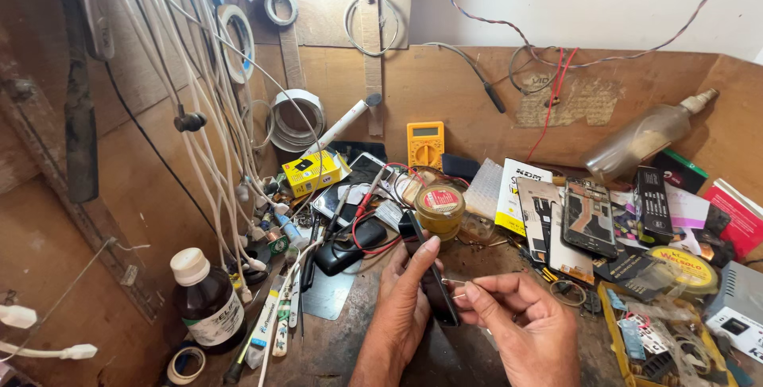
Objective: The person cleans the edges and screen of a black smartphone using a small white cloth. They repeatedly wipe the device's frame and surface while holding it in their left hand.
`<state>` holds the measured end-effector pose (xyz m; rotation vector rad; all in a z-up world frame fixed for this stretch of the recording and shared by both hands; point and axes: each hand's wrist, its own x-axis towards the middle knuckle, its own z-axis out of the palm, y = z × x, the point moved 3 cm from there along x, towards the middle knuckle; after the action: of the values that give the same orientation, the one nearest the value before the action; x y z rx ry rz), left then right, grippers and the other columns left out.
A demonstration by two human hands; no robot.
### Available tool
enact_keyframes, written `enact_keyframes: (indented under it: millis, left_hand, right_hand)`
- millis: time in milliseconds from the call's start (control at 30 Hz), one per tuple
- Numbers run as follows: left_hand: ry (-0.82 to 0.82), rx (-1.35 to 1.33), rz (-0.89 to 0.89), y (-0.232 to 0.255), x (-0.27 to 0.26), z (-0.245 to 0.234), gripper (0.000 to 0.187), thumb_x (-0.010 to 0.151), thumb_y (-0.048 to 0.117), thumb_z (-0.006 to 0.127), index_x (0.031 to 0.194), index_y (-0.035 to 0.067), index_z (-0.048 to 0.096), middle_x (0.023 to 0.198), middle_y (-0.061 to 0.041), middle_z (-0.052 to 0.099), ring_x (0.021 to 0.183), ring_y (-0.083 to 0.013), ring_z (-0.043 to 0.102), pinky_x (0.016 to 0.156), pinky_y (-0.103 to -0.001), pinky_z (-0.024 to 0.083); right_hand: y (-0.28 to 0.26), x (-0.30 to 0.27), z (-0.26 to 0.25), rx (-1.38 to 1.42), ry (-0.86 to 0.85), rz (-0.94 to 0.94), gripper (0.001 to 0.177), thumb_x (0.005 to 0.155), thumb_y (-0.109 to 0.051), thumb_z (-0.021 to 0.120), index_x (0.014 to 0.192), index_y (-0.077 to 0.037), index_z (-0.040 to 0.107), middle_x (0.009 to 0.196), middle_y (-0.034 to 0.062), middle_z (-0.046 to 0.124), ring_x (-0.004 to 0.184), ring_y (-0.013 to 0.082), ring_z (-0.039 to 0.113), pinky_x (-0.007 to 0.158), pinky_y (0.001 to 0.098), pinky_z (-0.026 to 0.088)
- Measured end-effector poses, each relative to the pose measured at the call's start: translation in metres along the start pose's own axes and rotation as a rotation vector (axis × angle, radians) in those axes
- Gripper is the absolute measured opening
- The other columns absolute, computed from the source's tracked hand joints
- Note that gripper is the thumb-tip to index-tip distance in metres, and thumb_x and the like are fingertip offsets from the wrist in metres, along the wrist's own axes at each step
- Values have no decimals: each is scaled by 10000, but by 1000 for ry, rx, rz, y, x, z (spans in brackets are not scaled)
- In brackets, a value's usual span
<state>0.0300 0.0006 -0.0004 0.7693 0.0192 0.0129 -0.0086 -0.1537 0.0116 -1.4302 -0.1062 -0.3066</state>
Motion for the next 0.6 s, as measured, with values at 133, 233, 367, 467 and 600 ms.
enact_keyframes:
  millis: [133,233,367,467,600]
  left_hand:
    - [16,41,49,1,-1,-1,450,814,331,819,1123,39,673,898,-21,603,796,-105,563,708,-270,474]
    - [19,93,86,4,-5,4,431,809,330,815,1109,47,689,907,-16,638,789,-95,576,690,-266,480]
    - [49,226,132,9,-10,10,407,814,339,805,1061,33,699,904,-34,687,782,-99,605,683,-278,492]
    - [82,281,143,11,-12,13,397,807,333,806,1043,28,707,904,-42,707,788,-110,630,700,-285,512]
    - [88,290,139,12,-13,15,403,801,344,799,1050,39,713,917,-43,724,801,-116,652,718,-287,530]
  right_hand:
    - [1,-2,1,-4,0,-97,126,842,21,731,946,91,734,867,180,808,758,215,788,694,375,689]
    - [2,-2,1,-20,29,-95,131,835,23,738,949,88,733,860,173,805,746,206,782,683,363,676]
    - [1,-4,-2,-66,64,-90,134,835,20,748,951,85,732,848,167,803,725,201,773,669,346,654]
    - [2,-5,-4,-76,81,-88,137,835,19,754,952,85,733,842,163,802,715,201,767,669,340,648]
    - [1,-7,-5,-56,74,-105,132,837,6,742,948,76,728,847,152,807,748,185,781,678,333,667]
